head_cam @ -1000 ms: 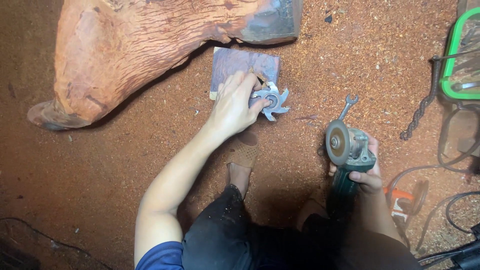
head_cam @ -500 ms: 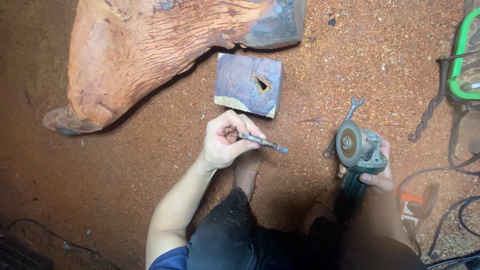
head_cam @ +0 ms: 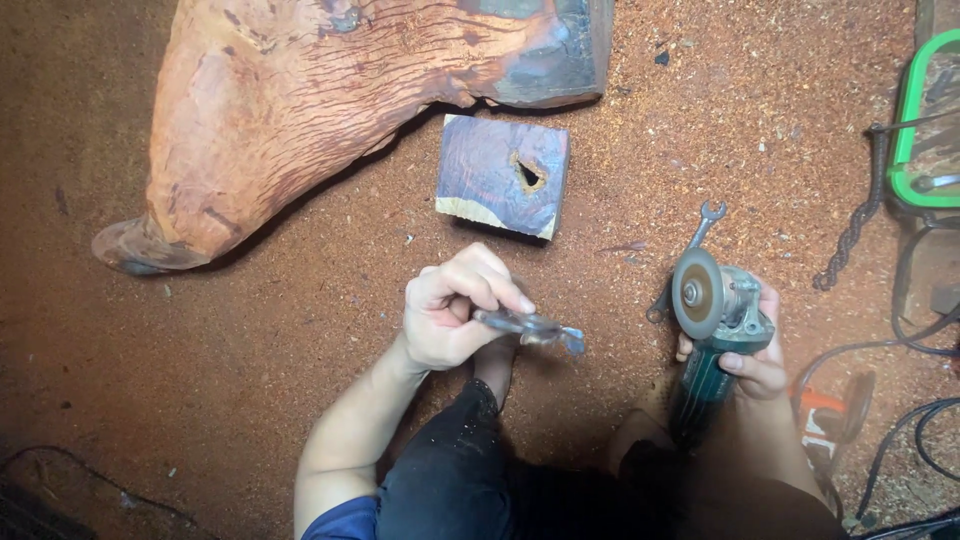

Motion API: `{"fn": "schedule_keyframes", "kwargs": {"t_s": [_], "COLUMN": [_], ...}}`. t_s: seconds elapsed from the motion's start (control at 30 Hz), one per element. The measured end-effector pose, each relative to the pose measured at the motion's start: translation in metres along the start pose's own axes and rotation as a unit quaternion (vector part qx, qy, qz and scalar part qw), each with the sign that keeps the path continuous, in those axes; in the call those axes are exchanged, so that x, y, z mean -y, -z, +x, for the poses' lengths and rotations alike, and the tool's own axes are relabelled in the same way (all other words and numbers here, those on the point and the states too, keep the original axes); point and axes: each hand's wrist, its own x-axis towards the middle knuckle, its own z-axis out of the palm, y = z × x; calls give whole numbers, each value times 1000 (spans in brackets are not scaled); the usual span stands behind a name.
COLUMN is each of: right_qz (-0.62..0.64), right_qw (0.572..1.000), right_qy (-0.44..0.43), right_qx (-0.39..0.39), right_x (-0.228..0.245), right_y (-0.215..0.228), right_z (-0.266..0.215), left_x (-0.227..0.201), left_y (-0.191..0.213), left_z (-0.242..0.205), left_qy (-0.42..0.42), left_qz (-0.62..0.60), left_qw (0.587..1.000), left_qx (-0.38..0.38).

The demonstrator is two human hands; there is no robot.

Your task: Grinding the teeth of a star-shaped metal woodworking cutter head using a handheld angle grinder.

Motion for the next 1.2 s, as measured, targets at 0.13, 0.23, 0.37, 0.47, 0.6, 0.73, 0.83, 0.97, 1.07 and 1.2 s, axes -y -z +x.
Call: {"fn": "schedule_keyframes", "kwargs": {"t_s": [0.13, 0.23, 0.37, 0.47, 0.6, 0.73, 0.83, 0.97, 1.07, 1.2], "right_qz": [9, 20, 16, 38, 30, 9, -5, -4, -19, -14], "right_qw": [1000, 1000, 1000, 999, 999, 1000, 999, 1000, 999, 999], "right_qy": [-5, -5, -9, -5, -7, -21, -21, -22, -21, -16], "right_qx": [11, -3, -3, -12, -7, -4, 26, 21, 25, 34], "right_x": [-1, -3, -1, -4, -4, -2, 3, 2, -1, -2], "right_y": [8, 8, 3, 9, 7, 11, -8, -6, 1, 9], "right_z": [-2, -5, -6, -9, -7, -4, 4, 5, 6, 8], "left_x": [56, 92, 102, 95, 79, 56, 47, 50, 53, 49], "left_y": [11, 15, 14, 16, 29, 35, 43, 44, 42, 39], "left_z": [-10, 7, 16, 14, 14, 14, 18, 22, 23, 27], "left_qy": [150, 199, 248, 242, 222, 187, 178, 170, 170, 190], "left_qz": [97, 69, 149, 219, 417, 543, 523, 532, 537, 547], "left_qw": [980, 969, 944, 933, 880, 818, 829, 820, 816, 804], "left_qx": [-89, -127, -159, -152, -57, 28, 91, 129, 124, 136]}}
